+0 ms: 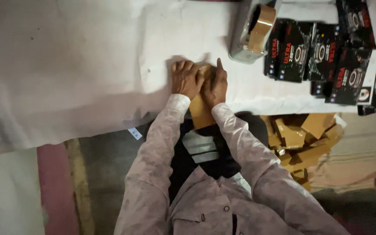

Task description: The person places small black product boxes into larger brown cardboard boxes, folds the flaps, and seals them with packing tape. The person repeats this process for several units, stacking the finished packages on the table.

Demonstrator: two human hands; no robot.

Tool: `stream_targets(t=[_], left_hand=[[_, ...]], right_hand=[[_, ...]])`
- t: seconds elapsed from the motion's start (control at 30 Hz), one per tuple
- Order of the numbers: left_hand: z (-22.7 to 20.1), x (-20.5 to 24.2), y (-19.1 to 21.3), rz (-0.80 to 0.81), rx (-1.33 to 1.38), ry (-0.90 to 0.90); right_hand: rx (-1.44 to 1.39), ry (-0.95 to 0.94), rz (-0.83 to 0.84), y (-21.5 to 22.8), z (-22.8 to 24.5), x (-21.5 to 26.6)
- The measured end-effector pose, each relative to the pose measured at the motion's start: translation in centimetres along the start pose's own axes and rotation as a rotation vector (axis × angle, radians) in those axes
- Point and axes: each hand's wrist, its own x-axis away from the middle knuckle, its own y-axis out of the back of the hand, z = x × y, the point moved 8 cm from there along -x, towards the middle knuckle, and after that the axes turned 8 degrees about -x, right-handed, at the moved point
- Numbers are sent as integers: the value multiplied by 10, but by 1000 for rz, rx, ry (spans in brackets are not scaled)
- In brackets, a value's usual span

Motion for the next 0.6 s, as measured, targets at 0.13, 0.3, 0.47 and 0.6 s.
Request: stream_targets(t=[0.13,0.3,0.47,0.6], left_hand=[[1,4,-19,66,-21,23],[3,5,1,-45,-282,135],[19,38,8,11,-441,398],[24,21,-2,115,-423,387]], right_hand=[[-142,-89,-20,3,-14,6],[-246,-92,256,-18,0,-34],[58,59,283,-10,26,-32],[249,11,-137,58,34,21]])
